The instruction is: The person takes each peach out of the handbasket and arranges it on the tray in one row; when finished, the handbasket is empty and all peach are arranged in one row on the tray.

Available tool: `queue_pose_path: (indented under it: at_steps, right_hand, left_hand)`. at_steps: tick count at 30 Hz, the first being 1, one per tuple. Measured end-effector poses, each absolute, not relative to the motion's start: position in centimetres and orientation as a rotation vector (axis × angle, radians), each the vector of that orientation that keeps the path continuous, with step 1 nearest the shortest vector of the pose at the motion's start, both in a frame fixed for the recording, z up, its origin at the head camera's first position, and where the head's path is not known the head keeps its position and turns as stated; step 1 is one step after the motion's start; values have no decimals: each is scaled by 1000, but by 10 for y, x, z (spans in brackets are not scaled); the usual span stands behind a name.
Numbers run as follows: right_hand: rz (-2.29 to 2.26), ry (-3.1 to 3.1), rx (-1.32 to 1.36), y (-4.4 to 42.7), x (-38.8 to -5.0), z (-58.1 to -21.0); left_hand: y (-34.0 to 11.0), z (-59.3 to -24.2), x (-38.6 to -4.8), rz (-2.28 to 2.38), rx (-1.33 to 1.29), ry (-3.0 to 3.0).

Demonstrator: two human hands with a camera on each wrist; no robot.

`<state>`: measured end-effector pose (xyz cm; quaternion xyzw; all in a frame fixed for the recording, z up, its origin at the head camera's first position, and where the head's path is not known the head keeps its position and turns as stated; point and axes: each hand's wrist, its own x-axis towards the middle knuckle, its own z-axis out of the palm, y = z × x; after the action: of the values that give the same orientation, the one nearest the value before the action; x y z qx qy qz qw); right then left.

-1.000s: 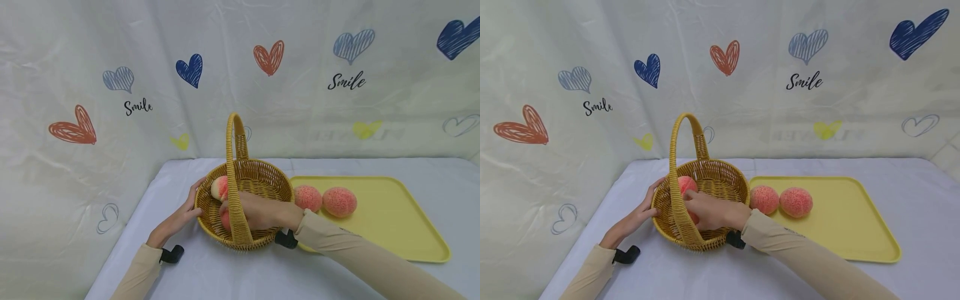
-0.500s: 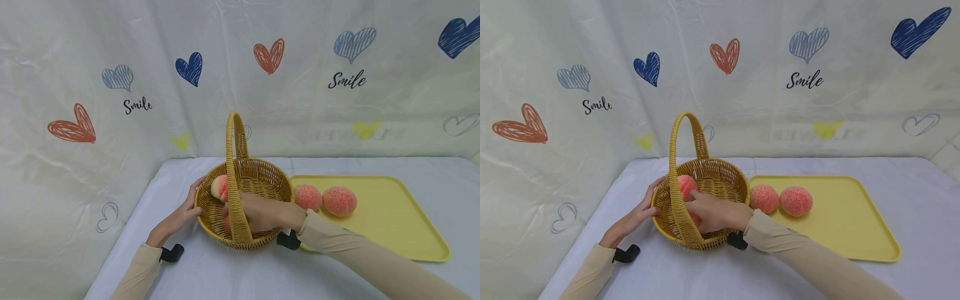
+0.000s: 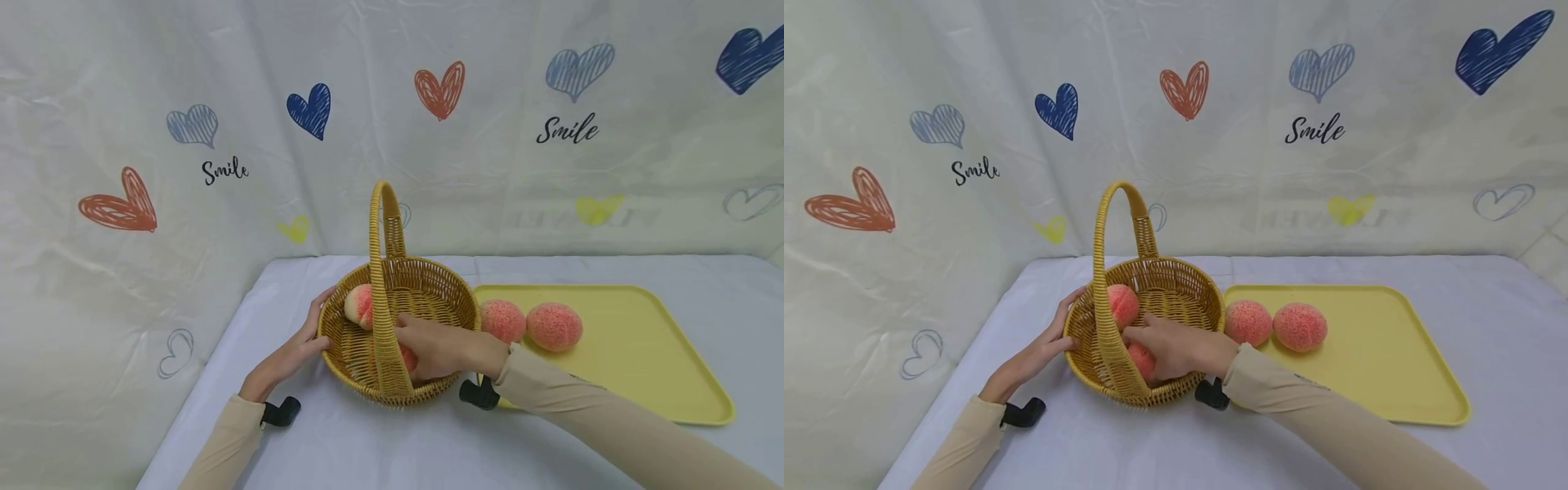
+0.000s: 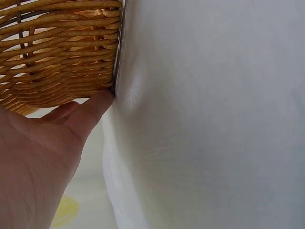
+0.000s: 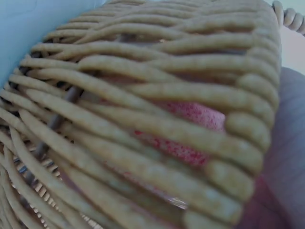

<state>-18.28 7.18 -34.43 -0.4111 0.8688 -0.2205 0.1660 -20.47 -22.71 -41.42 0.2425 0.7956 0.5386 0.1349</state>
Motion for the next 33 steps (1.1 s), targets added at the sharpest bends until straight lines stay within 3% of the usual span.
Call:
queue_pose_path:
  at_steps: [9, 16, 25, 33]
  right_hand:
    - [-721, 2578, -1277, 90, -188, -345]
    - [-936, 2682, -1247, 125, -189, -325]
    - [-1036, 2875, -1155, 206, -178, -297]
    - [-948, 3087, -913, 286, -162, -306]
  left_hand:
    - [-227, -414, -205, 1566, 709, 2300]
    - [-227, -415, -205, 1561, 699, 2306]
    - [-228, -415, -206, 1566, 700, 2301]
    - [-229, -417, -207, 1562, 722, 2297]
